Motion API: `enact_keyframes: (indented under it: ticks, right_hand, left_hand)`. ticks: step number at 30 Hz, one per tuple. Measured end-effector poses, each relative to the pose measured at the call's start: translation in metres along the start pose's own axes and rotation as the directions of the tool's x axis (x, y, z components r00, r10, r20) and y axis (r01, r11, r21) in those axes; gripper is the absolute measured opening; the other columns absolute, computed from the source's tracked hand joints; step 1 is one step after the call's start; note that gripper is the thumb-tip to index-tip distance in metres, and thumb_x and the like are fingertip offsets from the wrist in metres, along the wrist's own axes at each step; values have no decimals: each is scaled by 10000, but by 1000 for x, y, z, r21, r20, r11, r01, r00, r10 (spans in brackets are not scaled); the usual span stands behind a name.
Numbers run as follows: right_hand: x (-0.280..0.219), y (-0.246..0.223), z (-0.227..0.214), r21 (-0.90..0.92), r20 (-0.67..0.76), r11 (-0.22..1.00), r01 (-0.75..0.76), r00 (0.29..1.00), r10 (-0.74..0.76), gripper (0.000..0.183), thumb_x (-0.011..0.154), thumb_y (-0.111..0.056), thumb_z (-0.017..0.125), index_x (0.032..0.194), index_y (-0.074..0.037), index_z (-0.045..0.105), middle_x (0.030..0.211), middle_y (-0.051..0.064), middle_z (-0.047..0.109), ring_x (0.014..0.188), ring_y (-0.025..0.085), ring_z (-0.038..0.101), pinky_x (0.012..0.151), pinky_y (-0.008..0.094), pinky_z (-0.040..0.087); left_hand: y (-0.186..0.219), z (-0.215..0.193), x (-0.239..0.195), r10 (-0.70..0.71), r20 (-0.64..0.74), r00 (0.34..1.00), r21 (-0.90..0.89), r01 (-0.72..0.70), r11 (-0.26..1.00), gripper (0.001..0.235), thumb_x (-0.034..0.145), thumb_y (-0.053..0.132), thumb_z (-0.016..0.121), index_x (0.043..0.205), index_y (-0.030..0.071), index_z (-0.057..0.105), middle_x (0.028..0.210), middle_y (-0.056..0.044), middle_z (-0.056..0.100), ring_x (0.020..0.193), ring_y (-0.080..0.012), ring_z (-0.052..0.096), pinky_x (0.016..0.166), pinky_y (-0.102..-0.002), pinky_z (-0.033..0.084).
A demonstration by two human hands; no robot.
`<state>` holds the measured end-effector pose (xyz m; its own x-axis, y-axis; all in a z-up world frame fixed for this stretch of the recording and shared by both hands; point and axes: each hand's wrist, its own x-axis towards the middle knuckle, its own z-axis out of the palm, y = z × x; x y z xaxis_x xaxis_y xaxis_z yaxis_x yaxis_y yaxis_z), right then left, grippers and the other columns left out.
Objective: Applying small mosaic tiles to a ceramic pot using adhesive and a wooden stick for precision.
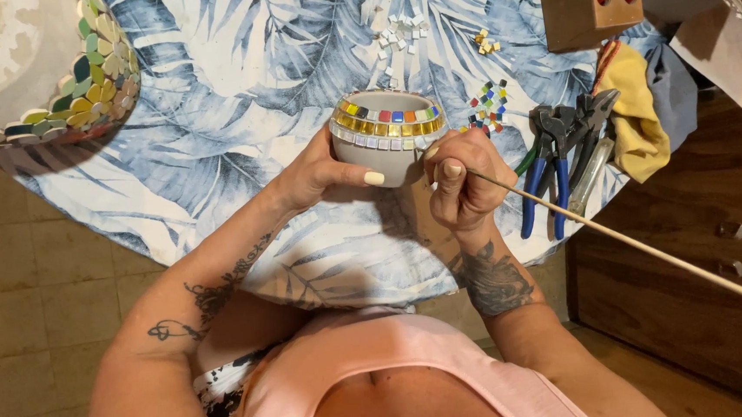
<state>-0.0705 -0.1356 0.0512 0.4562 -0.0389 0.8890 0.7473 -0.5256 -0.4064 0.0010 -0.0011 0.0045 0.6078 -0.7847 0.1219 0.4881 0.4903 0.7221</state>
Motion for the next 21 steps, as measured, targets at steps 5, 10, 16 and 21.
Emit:
enact_keyframes:
  ticks: [5,10,16,21]
  right_hand:
    - [-18,9,-6,145,-44,984,-108,992,115,315,904,-116,342,678,44,492,503,78,413,304,125,419,294,226,371]
    - [-17,2,-22,305,-190,919,-249,930,315,299,930,-172,280,730,-20,442,575,48,409,385,110,459,347,212,410]
    - [-17,6,-29,208,-276,914,-350,875,398,233,943,-212,294,869,-67,461,772,31,451,598,94,517,511,210,495]
    - [-30,5,-26,200,6,823,-532,840,542,221,646,5,681,781,87,527,552,70,426,423,58,357,401,182,346]
  left_hand:
    - [-1,1,-1,-9,-1,1000,-9,9,1000,657,534,-6,756,1107,-11,435,969,-173,574,929,-247,564,809,-400,480]
    - [0,1,-4,-37,-2,999,-14,37,999,674,529,12,755,1119,-9,429,996,-181,568,957,-267,554,830,-414,470]
    - [-3,-1,-4,-111,-53,992,-17,110,994,669,538,95,764,1110,2,429,1003,-154,560,971,-256,538,838,-404,458]
    - [-10,-7,-2,-88,-36,995,-34,87,996,670,525,-12,721,1126,-40,424,1003,-214,559,952,-311,554,808,-439,476]
